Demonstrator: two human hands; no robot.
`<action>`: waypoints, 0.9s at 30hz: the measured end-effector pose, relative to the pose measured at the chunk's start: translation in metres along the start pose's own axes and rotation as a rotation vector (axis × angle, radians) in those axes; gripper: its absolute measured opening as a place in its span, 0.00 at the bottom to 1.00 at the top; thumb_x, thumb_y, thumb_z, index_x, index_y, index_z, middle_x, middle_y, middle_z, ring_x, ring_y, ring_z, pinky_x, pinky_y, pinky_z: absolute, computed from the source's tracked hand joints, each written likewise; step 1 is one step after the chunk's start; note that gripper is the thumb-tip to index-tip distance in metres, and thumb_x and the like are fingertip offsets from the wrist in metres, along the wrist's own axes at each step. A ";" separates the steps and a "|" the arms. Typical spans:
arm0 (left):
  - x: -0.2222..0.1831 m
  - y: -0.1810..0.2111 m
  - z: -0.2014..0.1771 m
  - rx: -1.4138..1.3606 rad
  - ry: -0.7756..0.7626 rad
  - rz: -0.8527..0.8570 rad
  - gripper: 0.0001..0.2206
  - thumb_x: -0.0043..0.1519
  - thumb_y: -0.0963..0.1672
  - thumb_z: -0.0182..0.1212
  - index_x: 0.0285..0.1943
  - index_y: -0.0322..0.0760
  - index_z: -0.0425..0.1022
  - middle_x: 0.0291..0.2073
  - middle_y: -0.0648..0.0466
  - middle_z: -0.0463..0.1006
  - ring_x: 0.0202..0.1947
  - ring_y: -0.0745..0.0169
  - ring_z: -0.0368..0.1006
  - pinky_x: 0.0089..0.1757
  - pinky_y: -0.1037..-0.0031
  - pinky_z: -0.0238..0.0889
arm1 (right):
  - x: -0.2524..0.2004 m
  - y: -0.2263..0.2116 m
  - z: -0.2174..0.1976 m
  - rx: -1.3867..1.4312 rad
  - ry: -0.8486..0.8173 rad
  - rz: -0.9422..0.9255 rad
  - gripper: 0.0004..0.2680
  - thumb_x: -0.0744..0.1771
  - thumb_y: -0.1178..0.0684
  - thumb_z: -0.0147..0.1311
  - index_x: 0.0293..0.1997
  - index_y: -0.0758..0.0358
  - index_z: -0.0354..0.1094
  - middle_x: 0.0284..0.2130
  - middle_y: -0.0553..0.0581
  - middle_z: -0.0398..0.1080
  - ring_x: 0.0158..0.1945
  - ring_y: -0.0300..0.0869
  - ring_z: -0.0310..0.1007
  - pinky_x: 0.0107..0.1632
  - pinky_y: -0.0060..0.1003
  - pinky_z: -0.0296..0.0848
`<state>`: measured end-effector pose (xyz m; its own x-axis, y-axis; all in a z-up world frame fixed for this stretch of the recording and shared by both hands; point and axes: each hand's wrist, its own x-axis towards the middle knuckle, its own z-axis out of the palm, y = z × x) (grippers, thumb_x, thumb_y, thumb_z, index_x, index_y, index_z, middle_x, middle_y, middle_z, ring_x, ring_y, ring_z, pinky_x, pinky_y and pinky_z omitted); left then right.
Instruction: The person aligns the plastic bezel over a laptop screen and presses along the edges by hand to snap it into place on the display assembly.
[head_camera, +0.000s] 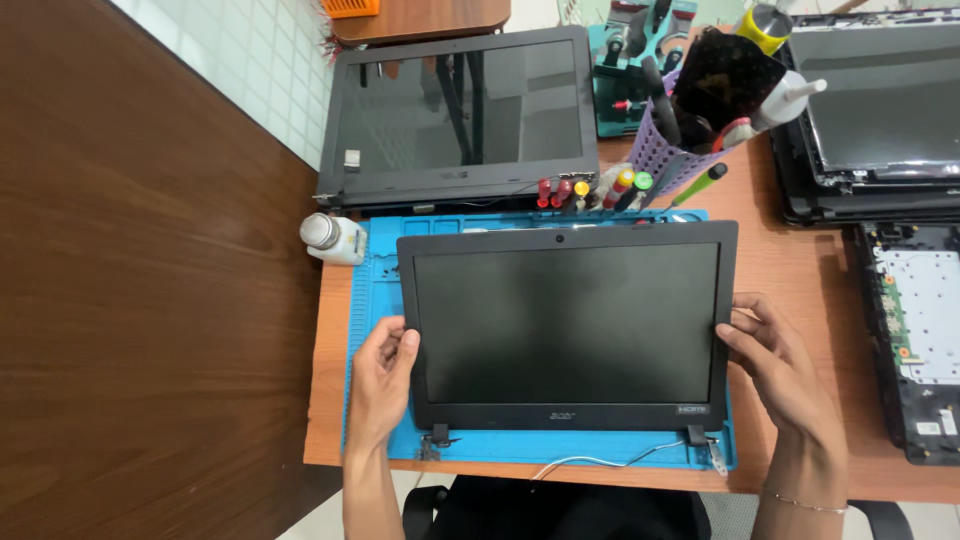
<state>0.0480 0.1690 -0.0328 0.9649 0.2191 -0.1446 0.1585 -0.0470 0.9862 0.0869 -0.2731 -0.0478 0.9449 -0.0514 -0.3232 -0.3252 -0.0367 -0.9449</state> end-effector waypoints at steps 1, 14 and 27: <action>0.000 0.000 0.000 -0.011 -0.009 0.011 0.09 0.67 0.44 0.57 0.48 0.30 0.75 0.36 0.57 0.77 0.38 0.73 0.70 0.42 0.80 0.65 | 0.000 0.001 0.000 0.043 -0.013 -0.006 0.10 0.68 0.56 0.52 0.54 0.65 0.64 0.38 0.53 0.73 0.42 0.36 0.69 0.46 0.36 0.67; 0.002 0.002 -0.019 0.108 -0.086 0.054 0.09 0.69 0.43 0.58 0.41 0.29 0.72 0.30 0.59 0.68 0.34 0.74 0.62 0.39 0.79 0.59 | 0.010 0.005 0.023 0.284 0.016 -0.309 0.10 0.75 0.51 0.45 0.60 0.66 0.64 0.49 0.54 0.71 0.53 0.35 0.69 0.59 0.32 0.67; 0.045 0.020 -0.003 -0.108 -0.148 0.223 0.07 0.72 0.43 0.54 0.44 0.31 0.71 0.33 0.61 0.70 0.35 0.78 0.63 0.39 0.82 0.59 | 0.007 0.021 0.009 0.409 -0.003 -0.318 0.08 0.76 0.52 0.47 0.55 0.67 0.63 0.47 0.57 0.71 0.53 0.38 0.71 0.58 0.35 0.69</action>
